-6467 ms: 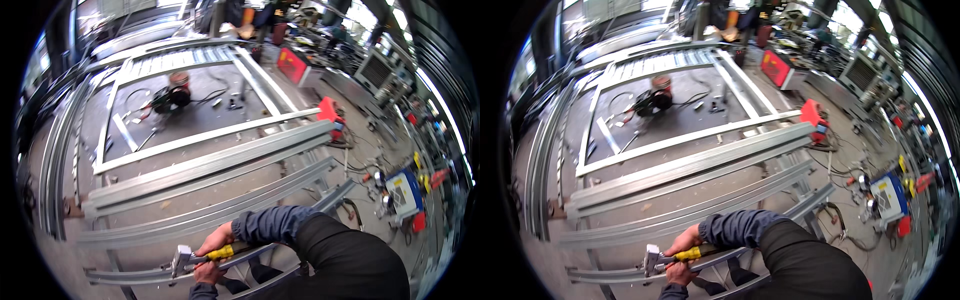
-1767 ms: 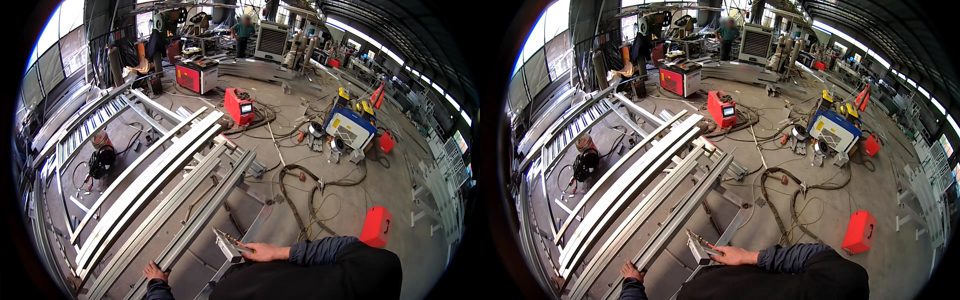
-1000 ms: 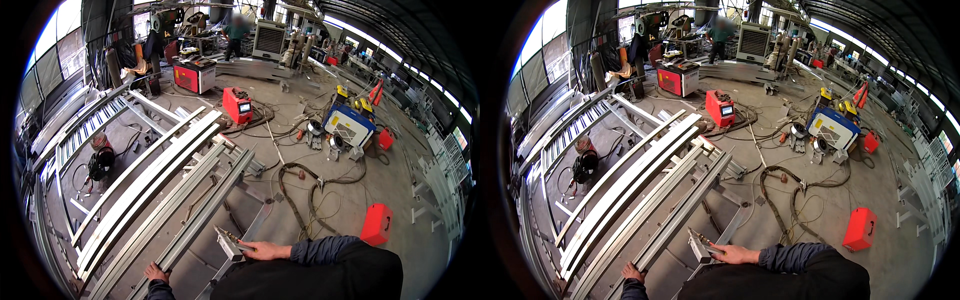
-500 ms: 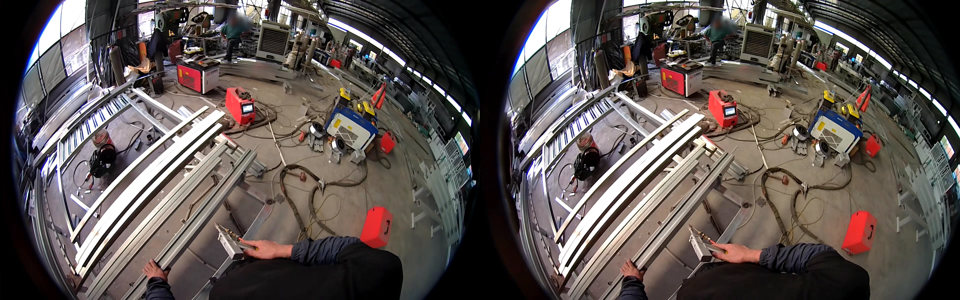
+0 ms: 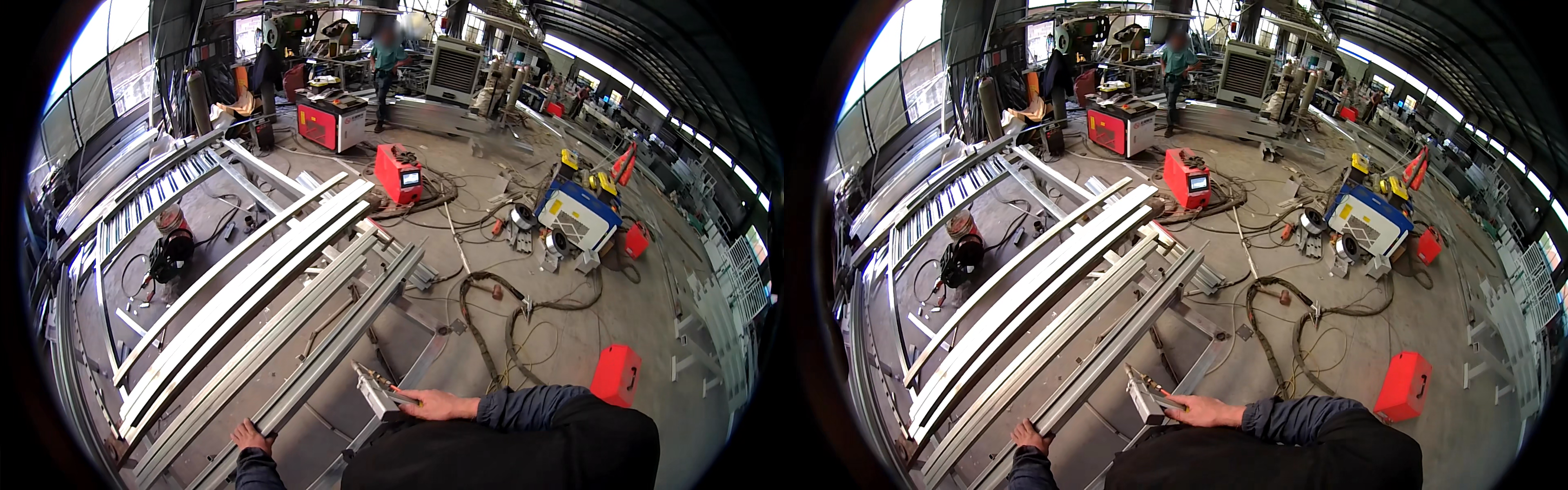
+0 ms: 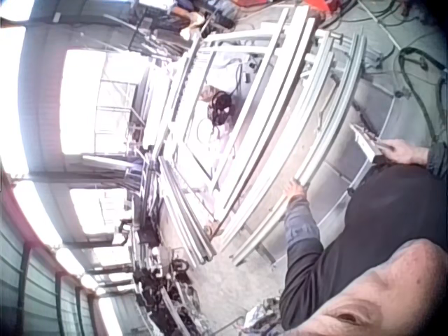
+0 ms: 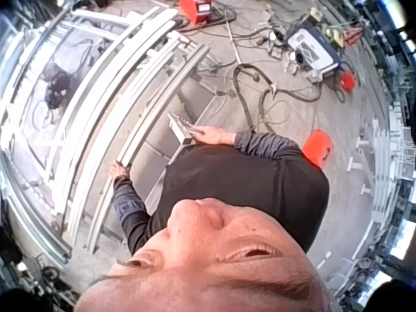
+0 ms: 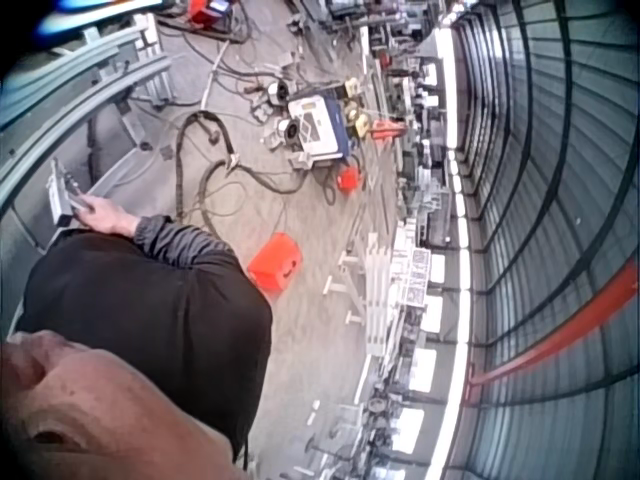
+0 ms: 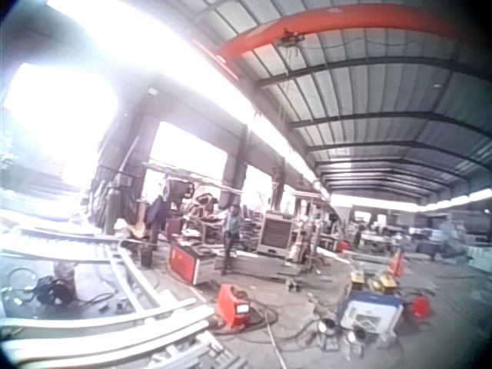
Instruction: The person aligns metal frame components on the floor and uses a welding torch to tack weld the joints. They repeatedly reposition the frame sections and apply welds at multiple connection points.
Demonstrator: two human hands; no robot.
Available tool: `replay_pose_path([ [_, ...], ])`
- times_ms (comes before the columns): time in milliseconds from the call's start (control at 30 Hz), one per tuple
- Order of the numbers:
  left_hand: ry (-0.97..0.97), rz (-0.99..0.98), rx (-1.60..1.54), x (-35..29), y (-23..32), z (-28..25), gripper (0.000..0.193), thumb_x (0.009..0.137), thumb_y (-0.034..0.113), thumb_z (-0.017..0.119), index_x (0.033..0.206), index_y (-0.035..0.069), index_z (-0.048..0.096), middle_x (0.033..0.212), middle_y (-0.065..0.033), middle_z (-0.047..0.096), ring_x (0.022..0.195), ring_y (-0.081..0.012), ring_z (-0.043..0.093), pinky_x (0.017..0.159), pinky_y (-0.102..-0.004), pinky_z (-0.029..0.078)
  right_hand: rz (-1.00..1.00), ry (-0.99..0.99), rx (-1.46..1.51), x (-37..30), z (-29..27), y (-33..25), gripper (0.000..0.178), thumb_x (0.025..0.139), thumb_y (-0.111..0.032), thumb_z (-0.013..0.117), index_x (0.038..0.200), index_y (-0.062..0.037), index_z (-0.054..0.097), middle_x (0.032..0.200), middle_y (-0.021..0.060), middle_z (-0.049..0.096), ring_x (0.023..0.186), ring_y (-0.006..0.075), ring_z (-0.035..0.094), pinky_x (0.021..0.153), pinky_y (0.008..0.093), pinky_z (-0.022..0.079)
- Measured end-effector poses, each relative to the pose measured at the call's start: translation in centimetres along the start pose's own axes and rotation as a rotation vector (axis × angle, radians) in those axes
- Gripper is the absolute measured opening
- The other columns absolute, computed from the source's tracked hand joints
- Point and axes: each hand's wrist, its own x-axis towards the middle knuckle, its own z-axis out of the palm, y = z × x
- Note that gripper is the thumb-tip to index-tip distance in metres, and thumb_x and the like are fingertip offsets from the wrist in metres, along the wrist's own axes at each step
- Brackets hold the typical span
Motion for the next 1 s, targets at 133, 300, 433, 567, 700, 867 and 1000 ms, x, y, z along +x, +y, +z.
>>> replay_pose_path([
  [133,-0.016,-0.004,-0.021,0.0,0.3,-0.3,0.117,0.066,0.056,0.097,0.153,0.001,0.042,0.137,-0.0205,0.054,0.136,-0.0417,0.049,0.124,-0.0667,0.026,-0.017,-0.002,-0.032,0.1,0.0,0.4,0.079,0.106,-0.077,0.045,0.172,-0.0345,0.034,0.147,0.0184,0.068,0.135,0.0391,0.065,0.109,0.043,0.051],
  [300,0.01,0.005,0.001,0.0,0.2,-0.3,0.116,0.066,0.057,0.097,0.153,0.001,0.043,0.136,-0.0203,0.054,0.135,-0.0414,0.049,0.124,-0.0656,0.026,-0.032,0.016,-0.059,0.8,0.5,1.5,0.079,0.106,-0.076,0.045,0.172,-0.0343,0.034,0.147,0.019,0.068,0.134,0.0407,0.065,0.108,0.0439,0.052],
  [433,0.019,0.003,0.016,0.1,0.2,-0.1,0.116,0.066,0.057,0.096,0.152,0.001,0.044,0.137,-0.02,0.054,0.134,-0.0413,0.049,0.124,-0.0641,0.027,-0.028,0.023,-0.07,0.8,0.4,1.6,0.079,0.106,-0.076,0.045,0.172,-0.0336,0.034,0.146,0.0202,0.068,0.133,0.0415,0.065,0.108,0.0446,0.052],
  [567,0.02,0.007,0.016,0.1,0.2,-0.2,0.115,0.066,0.057,0.096,0.152,0.001,0.044,0.137,-0.02,0.054,0.133,-0.0415,0.049,0.124,-0.0632,0.027,-0.001,-0.006,-0.058,0.3,-0.2,0.4,0.079,0.106,-0.075,0.046,0.172,-0.0327,0.035,0.144,0.0208,0.069,0.132,0.0414,0.066,0.107,0.0444,0.052],
  [700,-0.008,-0.005,0.021,-0.1,0.2,-0.5,0.115,0.067,0.057,0.096,0.153,0.001,0.044,0.137,-0.02,0.054,0.134,-0.0416,0.049,0.123,-0.0624,0.027,-0.024,0.012,-0.03,0.6,0.3,1.3,0.08,0.106,-0.076,0.047,0.171,-0.0323,0.036,0.142,0.0196,0.07,0.131,0.0408,0.066,0.107,0.044,0.052],
  [867,-0.044,0.008,0.012,0.1,0.7,-1.3,0.113,0.07,0.057,0.095,0.153,0.002,0.043,0.137,-0.0203,0.054,0.135,-0.0414,0.048,0.123,-0.0618,0.027,-0.008,-0.002,-0.033,1.4,0.8,2.3,0.08,0.105,-0.076,0.049,0.171,-0.0323,0.036,0.141,0.0196,0.071,0.131,0.0405,0.067,0.108,0.0442,0.052],
  [1000,-0.059,-0.005,0.022,0.1,1.1,-2.1,0.11,0.071,0.058,0.095,0.152,0.003,0.045,0.137,-0.0202,0.054,0.134,-0.0411,0.049,0.123,-0.0624,0.026,-0.015,-0.017,0.003,1.9,1.2,2.6,0.08,0.105,-0.074,0.049,0.171,-0.0313,0.036,0.14,0.0216,0.071,0.13,0.0408,0.067,0.107,0.0449,0.052],
])
